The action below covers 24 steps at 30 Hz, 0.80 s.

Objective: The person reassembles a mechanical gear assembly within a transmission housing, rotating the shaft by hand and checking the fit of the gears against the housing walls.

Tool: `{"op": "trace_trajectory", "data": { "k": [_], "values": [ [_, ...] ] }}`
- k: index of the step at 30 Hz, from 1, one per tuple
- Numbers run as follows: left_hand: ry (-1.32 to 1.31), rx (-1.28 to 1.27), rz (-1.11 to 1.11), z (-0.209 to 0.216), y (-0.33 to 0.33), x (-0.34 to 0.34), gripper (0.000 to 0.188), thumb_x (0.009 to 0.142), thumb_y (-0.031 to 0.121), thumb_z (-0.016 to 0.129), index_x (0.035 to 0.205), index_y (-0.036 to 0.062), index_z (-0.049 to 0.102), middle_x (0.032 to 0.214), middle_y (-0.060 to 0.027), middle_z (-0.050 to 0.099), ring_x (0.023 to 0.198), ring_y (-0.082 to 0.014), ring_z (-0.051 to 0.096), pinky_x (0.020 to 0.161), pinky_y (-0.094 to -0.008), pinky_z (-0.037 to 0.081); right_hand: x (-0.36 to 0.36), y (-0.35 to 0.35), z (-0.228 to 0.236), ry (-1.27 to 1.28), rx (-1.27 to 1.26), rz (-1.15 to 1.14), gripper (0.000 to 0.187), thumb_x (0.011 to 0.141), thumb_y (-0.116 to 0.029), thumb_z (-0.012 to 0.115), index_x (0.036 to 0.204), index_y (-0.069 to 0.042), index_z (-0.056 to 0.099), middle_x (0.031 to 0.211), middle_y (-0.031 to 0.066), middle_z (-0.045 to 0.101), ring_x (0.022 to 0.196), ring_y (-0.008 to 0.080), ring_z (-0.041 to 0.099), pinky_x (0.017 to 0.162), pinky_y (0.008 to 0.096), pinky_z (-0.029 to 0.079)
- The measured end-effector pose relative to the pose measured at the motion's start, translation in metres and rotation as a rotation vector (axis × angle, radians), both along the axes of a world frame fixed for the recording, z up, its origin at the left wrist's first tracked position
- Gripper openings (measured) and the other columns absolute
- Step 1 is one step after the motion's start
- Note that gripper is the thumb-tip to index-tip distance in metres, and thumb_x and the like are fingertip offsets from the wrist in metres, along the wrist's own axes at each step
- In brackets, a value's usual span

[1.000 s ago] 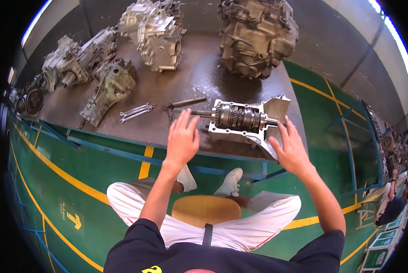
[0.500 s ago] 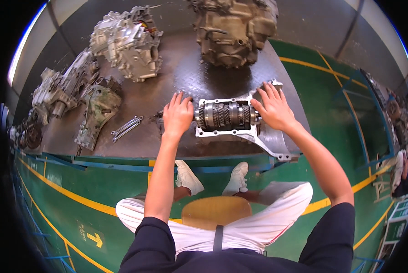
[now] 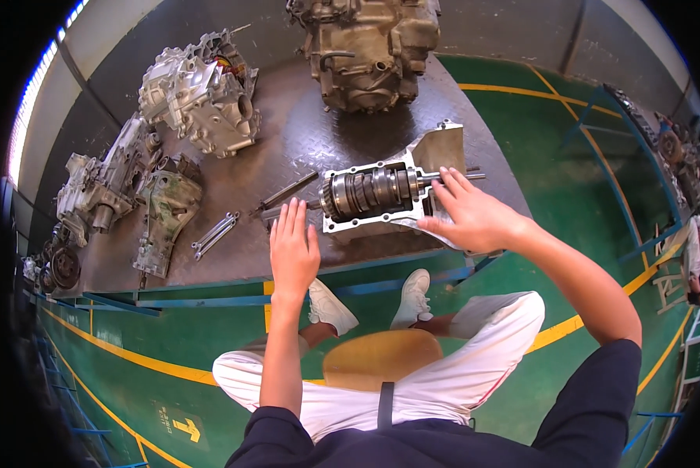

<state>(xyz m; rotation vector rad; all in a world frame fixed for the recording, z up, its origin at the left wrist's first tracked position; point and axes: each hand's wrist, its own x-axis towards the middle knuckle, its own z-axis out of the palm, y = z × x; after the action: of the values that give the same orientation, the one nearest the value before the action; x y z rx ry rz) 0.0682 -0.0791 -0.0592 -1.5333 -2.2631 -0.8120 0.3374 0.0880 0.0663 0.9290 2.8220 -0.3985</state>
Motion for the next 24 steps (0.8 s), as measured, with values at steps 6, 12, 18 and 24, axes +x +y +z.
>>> {"op": "trace_trajectory", "data": {
  "k": [6, 12, 18, 24],
  "values": [
    [0.007, 0.063, -0.015, 0.025, -0.017, -0.002, 0.038, 0.094, 0.018, 0.054, 0.129, 0.0035, 0.059, 0.146, -0.0164, 0.048, 0.138, -0.0320, 0.042, 0.113, -0.0473, 0.031, 0.012, 0.015, 0.010, 0.272, 0.135, 0.070, 0.066, 0.096, -0.049, 0.055, 0.138, 0.001, 0.047, 0.142, 0.0254, 0.046, 0.131, 0.0383, 0.047, 0.111, 0.0433, 0.037],
    [-0.017, -0.062, -0.192, 0.049, 0.023, -0.057, 0.029, 0.092, 0.018, 0.059, 0.116, 0.0023, 0.064, 0.130, -0.0173, 0.059, 0.131, -0.0358, 0.048, 0.108, -0.0452, 0.038, 0.019, 0.095, -0.004, 0.395, -0.196, 0.103, 0.036, 0.083, -0.005, 0.071, 0.118, -0.001, 0.063, 0.106, 0.0137, 0.068, 0.100, 0.0261, 0.064, 0.091, 0.0363, 0.050],
    [-0.228, -0.289, -0.322, 0.057, 0.040, -0.097, 0.029, 0.093, 0.020, 0.060, 0.113, 0.0009, 0.066, 0.120, -0.0166, 0.064, 0.117, -0.0342, 0.057, 0.101, -0.0401, 0.044, 0.008, 0.091, -0.015, 0.550, -0.380, 0.031, 0.031, 0.073, 0.006, 0.073, 0.100, 0.000, 0.060, 0.091, 0.0065, 0.062, 0.084, 0.0172, 0.060, 0.079, 0.0316, 0.049],
    [-0.481, -0.404, -0.334, 0.061, 0.056, -0.090, 0.025, 0.096, 0.016, 0.058, 0.110, -0.0040, 0.063, 0.113, -0.0168, 0.067, 0.101, -0.0287, 0.064, 0.092, -0.0330, 0.047, 0.010, 0.084, -0.044, 0.710, -0.102, 0.037, 0.032, 0.066, 0.004, 0.076, 0.094, 0.001, 0.061, 0.090, 0.0101, 0.060, 0.083, 0.0235, 0.061, 0.076, 0.0333, 0.049]
  ]
}}
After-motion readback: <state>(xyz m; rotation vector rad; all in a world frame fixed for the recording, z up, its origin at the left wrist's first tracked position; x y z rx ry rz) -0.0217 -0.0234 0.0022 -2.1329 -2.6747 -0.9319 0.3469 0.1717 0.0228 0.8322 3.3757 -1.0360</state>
